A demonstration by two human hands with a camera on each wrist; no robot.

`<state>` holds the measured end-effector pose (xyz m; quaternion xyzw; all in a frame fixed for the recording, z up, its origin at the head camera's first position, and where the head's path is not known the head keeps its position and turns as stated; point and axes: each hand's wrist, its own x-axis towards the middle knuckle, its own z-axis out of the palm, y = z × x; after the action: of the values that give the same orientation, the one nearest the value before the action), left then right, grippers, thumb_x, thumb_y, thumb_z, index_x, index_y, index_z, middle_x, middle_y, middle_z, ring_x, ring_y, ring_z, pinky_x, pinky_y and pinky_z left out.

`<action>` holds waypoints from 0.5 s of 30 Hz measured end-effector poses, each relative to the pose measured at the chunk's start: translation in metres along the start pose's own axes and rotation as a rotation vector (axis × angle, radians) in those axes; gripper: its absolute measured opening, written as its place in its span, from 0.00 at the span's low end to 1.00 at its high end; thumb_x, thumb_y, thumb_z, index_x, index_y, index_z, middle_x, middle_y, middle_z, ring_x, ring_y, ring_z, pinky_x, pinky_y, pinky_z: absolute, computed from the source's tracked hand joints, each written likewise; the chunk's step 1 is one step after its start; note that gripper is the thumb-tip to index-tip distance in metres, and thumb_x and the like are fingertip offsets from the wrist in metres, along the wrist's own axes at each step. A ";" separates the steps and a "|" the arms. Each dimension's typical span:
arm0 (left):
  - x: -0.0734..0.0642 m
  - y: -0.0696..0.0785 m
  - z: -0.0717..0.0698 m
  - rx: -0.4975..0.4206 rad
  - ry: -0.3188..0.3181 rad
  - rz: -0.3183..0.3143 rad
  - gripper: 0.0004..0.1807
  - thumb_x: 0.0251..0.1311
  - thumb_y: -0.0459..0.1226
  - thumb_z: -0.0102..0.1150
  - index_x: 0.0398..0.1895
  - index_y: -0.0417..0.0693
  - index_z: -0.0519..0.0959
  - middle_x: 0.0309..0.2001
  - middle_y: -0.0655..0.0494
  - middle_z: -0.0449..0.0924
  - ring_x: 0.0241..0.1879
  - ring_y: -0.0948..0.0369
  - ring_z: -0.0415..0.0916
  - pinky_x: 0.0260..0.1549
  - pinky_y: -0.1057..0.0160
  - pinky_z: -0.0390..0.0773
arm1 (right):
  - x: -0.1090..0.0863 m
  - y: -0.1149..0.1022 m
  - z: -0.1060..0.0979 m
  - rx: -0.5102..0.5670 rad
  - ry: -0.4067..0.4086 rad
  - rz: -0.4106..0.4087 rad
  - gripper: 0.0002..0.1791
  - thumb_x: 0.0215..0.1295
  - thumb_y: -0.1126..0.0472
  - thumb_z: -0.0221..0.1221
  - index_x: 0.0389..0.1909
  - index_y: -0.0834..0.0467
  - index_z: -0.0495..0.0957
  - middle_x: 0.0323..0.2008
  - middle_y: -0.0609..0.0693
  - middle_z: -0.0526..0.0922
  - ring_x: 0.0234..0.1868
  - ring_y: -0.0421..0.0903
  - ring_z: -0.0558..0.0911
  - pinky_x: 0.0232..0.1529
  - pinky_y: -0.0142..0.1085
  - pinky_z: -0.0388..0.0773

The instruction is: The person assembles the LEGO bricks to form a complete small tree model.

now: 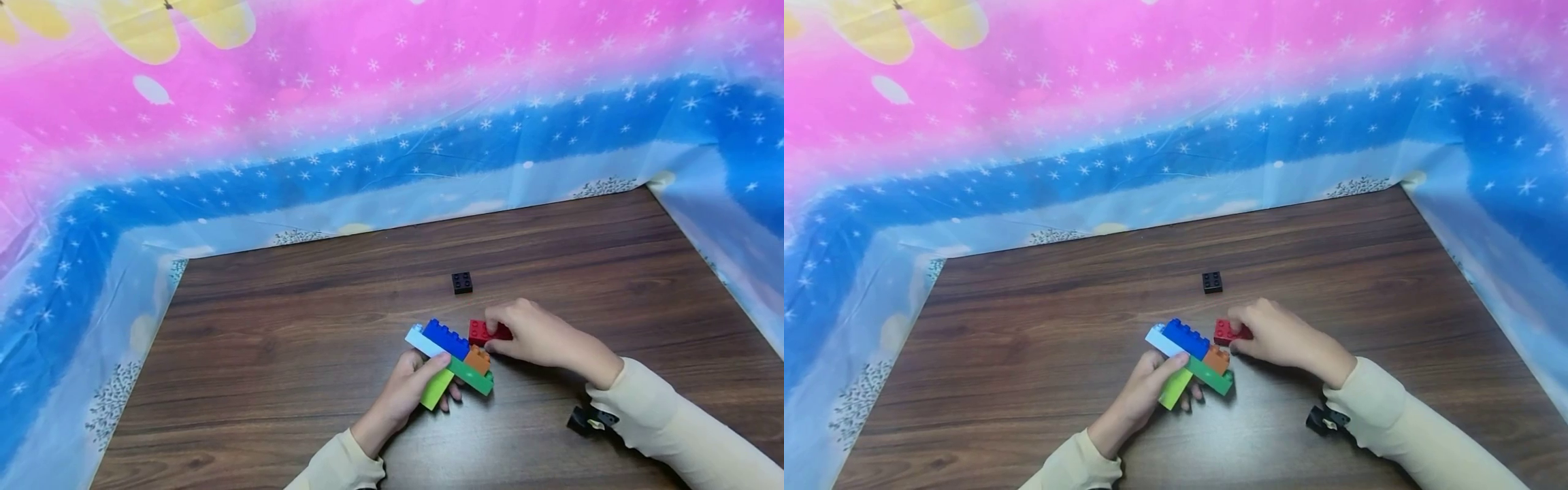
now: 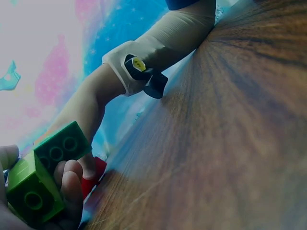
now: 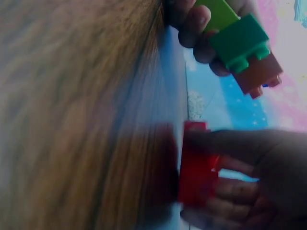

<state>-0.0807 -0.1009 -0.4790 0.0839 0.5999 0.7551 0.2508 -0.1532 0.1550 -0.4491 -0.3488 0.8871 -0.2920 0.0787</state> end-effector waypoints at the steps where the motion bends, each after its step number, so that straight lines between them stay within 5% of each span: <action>1: 0.000 0.000 0.000 0.006 -0.002 0.001 0.22 0.80 0.44 0.52 0.46 0.27 0.79 0.25 0.54 0.84 0.20 0.65 0.80 0.19 0.69 0.81 | -0.001 0.001 -0.001 0.043 0.001 -0.003 0.14 0.64 0.61 0.74 0.31 0.50 0.76 0.22 0.36 0.71 0.21 0.34 0.64 0.22 0.30 0.65; 8: 0.000 0.000 -0.001 0.027 0.001 -0.011 0.20 0.79 0.43 0.53 0.47 0.30 0.80 0.25 0.54 0.85 0.20 0.64 0.80 0.19 0.69 0.81 | -0.004 0.003 -0.007 0.408 -0.019 -0.008 0.09 0.70 0.58 0.71 0.33 0.53 0.81 0.28 0.41 0.84 0.22 0.40 0.80 0.25 0.31 0.78; 15: 0.001 0.000 0.000 0.034 0.009 -0.036 0.17 0.79 0.42 0.55 0.46 0.33 0.81 0.24 0.55 0.85 0.20 0.65 0.80 0.19 0.69 0.81 | -0.004 0.003 -0.011 0.584 -0.049 0.020 0.07 0.72 0.63 0.67 0.33 0.58 0.81 0.27 0.47 0.84 0.23 0.39 0.74 0.22 0.31 0.68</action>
<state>-0.0817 -0.1008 -0.4792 0.0739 0.6150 0.7406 0.2604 -0.1549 0.1644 -0.4421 -0.3098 0.7667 -0.5256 0.1999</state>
